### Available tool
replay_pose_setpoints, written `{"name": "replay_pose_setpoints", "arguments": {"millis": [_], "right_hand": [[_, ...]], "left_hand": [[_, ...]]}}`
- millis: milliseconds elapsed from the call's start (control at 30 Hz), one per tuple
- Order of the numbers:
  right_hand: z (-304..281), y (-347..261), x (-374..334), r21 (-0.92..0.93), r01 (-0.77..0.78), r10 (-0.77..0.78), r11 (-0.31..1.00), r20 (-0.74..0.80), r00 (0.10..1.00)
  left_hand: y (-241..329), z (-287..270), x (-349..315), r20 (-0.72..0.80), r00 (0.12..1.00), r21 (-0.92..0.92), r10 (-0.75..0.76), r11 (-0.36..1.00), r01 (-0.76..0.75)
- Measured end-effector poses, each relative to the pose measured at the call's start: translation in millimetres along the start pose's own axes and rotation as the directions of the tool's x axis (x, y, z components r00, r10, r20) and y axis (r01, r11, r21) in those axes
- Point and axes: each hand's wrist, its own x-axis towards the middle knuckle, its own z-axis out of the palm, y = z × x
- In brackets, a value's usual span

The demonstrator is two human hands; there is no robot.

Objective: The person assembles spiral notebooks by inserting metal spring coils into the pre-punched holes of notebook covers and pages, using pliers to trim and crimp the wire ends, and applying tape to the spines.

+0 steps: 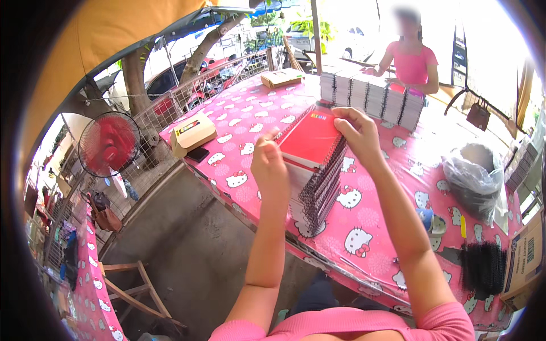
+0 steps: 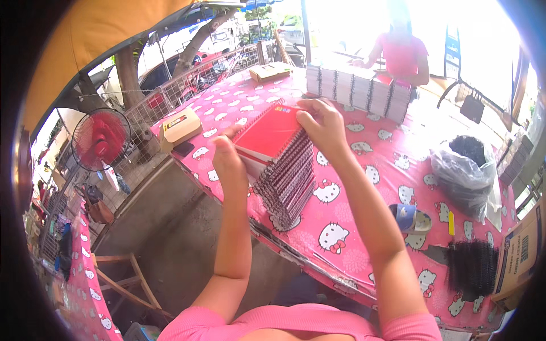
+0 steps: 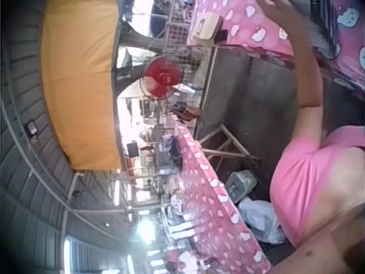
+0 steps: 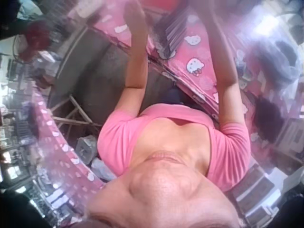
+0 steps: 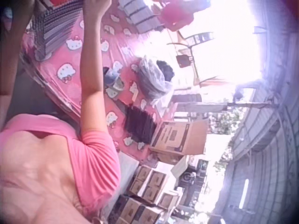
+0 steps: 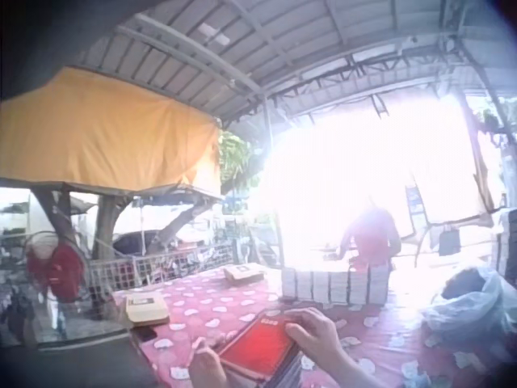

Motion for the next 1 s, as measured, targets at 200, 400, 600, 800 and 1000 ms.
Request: {"name": "replay_pose_setpoints", "arguments": {"millis": [200, 400, 600, 800, 1000], "right_hand": [[28.3, -11.0, -7.8, 0.107, 0.033, -0.021, 0.994, -0.111, 0.994], [4.7, -6.7, -44.4, -0.059, 0.109, -0.12, 0.992, -0.214, 0.969], [-13.7, 62.6, -210.3, 0.259, -0.855, 0.752, 0.449, 0.407, 0.518], [50.1, 65.5, -213.1, 0.305, -0.778, 0.719, 0.549, 0.303, 0.626], [46.5, 63.6, -206.1, 0.253, -0.751, 0.667, 0.611, 0.347, 0.659]], "left_hand": [[14.5, 6.0, -1.0, -0.113, 0.992, 0.022, -0.051, 0.998, 0.054], [-4.4, -18.0, -1.2, 0.107, 0.989, -0.245, -0.106, 0.961, 0.129], [-94.4, -89.5, -55.7, 0.801, 0.456, 0.562, -0.387, 0.748, -0.353], [-158.6, -71.0, -86.2, 0.777, 0.496, 0.448, -0.387, 0.894, -0.003], [-152.0, -62.2, -89.6, 0.754, 0.559, 0.404, -0.345, 0.915, 0.019]]}}
